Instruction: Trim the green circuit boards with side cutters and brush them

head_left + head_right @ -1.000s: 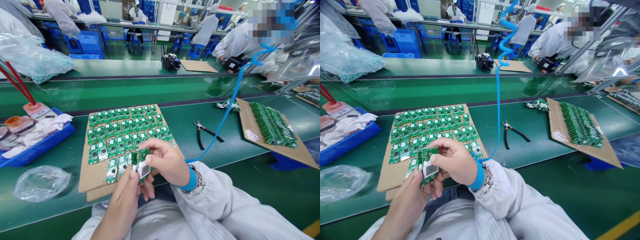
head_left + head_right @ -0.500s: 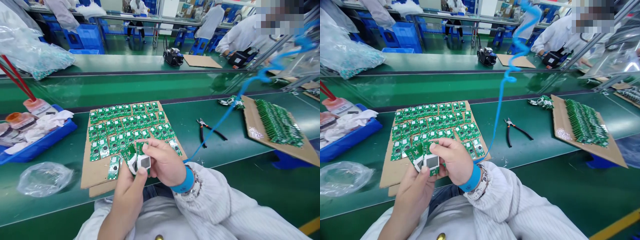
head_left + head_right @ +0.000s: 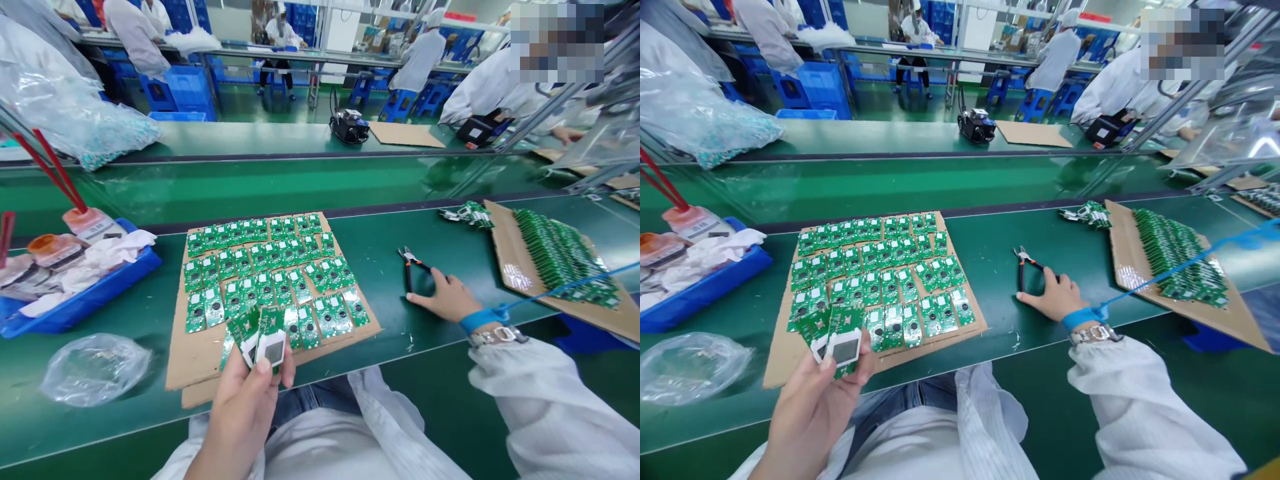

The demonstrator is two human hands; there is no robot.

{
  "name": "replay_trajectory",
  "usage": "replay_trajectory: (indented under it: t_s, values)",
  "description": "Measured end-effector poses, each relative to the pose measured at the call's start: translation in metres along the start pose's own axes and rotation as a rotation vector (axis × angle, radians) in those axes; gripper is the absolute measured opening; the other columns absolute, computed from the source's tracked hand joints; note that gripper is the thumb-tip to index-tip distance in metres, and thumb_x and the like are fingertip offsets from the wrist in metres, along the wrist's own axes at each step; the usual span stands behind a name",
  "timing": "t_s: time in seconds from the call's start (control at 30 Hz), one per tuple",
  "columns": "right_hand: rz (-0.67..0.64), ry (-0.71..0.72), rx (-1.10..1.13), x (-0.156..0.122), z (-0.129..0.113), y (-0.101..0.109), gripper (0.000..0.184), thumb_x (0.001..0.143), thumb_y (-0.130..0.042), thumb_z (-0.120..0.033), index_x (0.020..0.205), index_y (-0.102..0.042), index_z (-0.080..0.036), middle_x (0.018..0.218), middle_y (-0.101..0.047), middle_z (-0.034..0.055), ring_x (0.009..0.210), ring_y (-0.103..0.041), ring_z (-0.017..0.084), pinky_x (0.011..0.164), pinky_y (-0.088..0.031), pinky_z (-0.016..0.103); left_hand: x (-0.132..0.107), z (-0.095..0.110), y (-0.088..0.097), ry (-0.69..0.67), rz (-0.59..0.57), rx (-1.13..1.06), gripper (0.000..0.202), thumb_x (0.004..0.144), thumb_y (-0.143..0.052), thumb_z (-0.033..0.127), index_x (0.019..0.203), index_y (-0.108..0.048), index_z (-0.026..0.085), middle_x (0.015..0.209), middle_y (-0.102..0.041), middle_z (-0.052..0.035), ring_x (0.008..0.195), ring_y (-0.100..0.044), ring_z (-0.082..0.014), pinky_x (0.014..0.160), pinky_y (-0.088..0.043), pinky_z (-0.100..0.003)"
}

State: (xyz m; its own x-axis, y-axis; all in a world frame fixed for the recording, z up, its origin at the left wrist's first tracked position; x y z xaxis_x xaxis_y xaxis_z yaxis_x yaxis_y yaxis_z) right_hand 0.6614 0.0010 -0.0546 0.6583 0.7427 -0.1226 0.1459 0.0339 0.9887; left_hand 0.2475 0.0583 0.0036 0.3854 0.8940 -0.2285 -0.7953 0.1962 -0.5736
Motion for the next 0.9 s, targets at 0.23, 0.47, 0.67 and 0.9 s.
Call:
replay_trajectory:
  t_s: [0.23,0.47,0.67,0.9]
  values:
    - [-0.119,-0.088,0.029,0.001,0.010,-0.009,0.097,0.065,-0.069,-0.058,0.143,-0.032,-0.015,0.124,-0.049,0.0233,0.117,-0.049,0.040,0.093,-0.040,0.047,0.001,-0.006,0.031,0.043,0.231,0.054,0.030,0.062,-0.080,0.035,0.089,-0.073,0.024,0.083,-0.071,-0.0070,0.061,-0.060,-0.0175,0.051,-0.051,-0.028]
    - [-0.380,-0.041,0.396,0.022,0.003,0.001,0.032,0.085,-0.057,-0.045,0.089,-0.060,-0.013,0.079,-0.063,0.0035,0.072,-0.062,0.015,0.068,-0.052,0.034,-0.005,0.004,0.028,-0.006,0.287,0.061,0.034,0.054,-0.084,0.042,0.078,-0.071,0.021,0.072,-0.068,-0.0043,0.052,-0.054,-0.0137,0.047,-0.047,-0.025]
    - [-0.525,0.220,0.952,-0.047,-0.036,0.030,0.050,0.080,-0.043,-0.067,0.095,-0.065,-0.024,0.104,-0.066,0.0179,0.092,-0.068,0.030,0.065,-0.051,0.038,-0.016,0.014,0.024,-0.072,0.263,-0.007,0.026,0.067,-0.078,0.040,0.079,-0.070,0.019,0.072,-0.065,-0.0020,0.055,-0.052,-0.0099,0.053,-0.043,-0.022]
    - [-1.220,-0.007,1.611,-0.215,-0.151,-0.020,0.065,0.039,-0.083,-0.050,0.096,-0.059,-0.030,0.089,-0.060,0.0077,0.085,-0.066,0.030,0.075,-0.051,0.046,-0.017,0.024,0.040,-0.092,0.138,-0.073,0.021,0.072,-0.074,0.038,0.082,-0.071,0.020,0.075,-0.065,-0.0027,0.056,-0.055,-0.0108,0.055,-0.043,-0.023]
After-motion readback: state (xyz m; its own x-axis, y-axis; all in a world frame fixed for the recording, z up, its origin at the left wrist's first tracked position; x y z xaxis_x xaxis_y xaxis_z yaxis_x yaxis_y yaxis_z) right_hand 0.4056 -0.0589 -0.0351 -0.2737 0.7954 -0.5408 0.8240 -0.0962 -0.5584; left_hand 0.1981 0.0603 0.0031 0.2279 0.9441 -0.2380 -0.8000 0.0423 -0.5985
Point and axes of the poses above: each hand's wrist, its own x-axis towards the middle knuckle, its own y-axis out of the back of the hand, z = x × y, the point moved 8 cm from there along x, towards the middle knuckle
